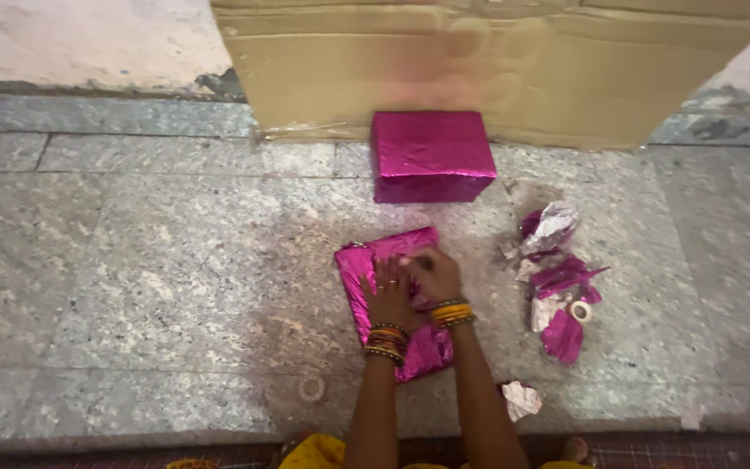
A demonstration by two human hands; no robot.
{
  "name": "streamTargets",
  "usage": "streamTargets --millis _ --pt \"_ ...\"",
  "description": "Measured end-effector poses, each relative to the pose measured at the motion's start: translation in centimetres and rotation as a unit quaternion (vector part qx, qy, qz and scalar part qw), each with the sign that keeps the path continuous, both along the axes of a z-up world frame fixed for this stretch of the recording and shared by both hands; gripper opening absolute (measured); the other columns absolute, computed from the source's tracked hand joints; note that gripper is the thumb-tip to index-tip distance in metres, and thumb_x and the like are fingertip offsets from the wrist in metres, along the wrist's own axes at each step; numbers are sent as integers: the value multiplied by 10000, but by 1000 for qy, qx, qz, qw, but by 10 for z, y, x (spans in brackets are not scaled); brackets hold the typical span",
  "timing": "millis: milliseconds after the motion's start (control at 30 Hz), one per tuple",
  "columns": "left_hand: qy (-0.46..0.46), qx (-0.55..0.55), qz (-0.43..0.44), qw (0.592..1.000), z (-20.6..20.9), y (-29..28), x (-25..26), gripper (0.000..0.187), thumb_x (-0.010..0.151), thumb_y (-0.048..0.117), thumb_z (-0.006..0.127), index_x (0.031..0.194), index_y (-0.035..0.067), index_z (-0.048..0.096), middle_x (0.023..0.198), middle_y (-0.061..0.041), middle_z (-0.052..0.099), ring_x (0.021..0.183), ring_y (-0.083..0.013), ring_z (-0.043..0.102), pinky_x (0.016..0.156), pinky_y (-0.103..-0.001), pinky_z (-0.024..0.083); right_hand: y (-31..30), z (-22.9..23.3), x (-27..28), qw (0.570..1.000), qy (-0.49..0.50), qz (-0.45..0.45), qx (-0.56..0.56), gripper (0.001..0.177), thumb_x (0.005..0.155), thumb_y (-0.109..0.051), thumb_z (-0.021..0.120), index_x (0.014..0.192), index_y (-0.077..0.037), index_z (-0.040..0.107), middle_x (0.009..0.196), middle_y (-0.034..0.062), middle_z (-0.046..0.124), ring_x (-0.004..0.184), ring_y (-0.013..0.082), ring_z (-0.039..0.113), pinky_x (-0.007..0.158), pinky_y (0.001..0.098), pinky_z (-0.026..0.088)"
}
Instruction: The person wraps a rectangular box with pink metallic wrapping paper. They fold the paper over the box, smooth the edges, and apply tape to secure the folds. A second wrapped box is visible nearby.
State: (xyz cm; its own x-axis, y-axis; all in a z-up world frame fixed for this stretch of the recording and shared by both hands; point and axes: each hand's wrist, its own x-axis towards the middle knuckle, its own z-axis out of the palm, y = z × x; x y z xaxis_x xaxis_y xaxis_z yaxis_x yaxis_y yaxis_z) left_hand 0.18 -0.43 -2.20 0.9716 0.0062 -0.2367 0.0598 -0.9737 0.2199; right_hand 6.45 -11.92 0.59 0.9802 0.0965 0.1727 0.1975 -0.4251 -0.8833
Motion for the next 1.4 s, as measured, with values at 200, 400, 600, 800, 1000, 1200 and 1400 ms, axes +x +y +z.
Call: streamTargets --millis 200,400,600,800,1000,1200,1400 --pt "-144 -19 23 989 -66 -10 4 1108 728 711 644 1634 235 220 1678 -103 191 1537 -357 129 1190 -652 81 99 18 4 956 -20 196 -218 329 712 -254 837 977 -101 715 985 111 740 856 286 729 752 420 583" --pt "-153 -37 4 988 -103 -19 6 926 838 619 557 1631 248 254 1640 -114 293 1506 -356 235 1183 -630 145 119 20 12 936 -117 187 -275 297 649 -286 825 829 -83 704 1101 129 711 920 372 702 717 524 560" --pt "-169 -41 7 985 -114 -16 14 752 949 527 470 1629 261 289 1601 -125 396 1474 -356 342 1177 -608 209 119 -2 11 940 -58 152 -299 169 835 -298 743 840 -133 707 934 76 728 799 309 716 685 463 565" --pt "-206 -92 53 973 -83 -17 8 637 1080 568 379 1650 293 307 1619 -45 442 1532 -310 361 1272 -734 71 109 -35 38 981 -73 153 -99 175 910 -215 725 880 -48 682 872 126 706 763 275 686 696 406 567" --pt "62 -1 -45 997 2 -1 1 1105 754 856 589 1581 199 261 1739 -126 87 1612 -394 -71 1200 -683 -56 68 -20 61 992 77 103 11 162 928 -194 734 985 -43 724 890 67 747 765 129 674 723 296 557" --pt "-94 -65 13 993 34 4 -10 1351 589 787 790 1620 136 209 1725 -132 12 1573 -382 -51 1193 -694 -29 -6 -14 53 991 88 63 77 142 964 -141 694 1011 -10 724 805 39 720 694 87 623 642 255 521" --pt "-85 -102 28 991 41 4 -10 1408 548 758 829 1627 141 167 1716 -109 57 1565 -355 -37 1196 -677 -20 -30 -30 39 994 99 31 27 107 979 -118 666 1000 -28 718 763 19 715 652 80 638 597 257 542"
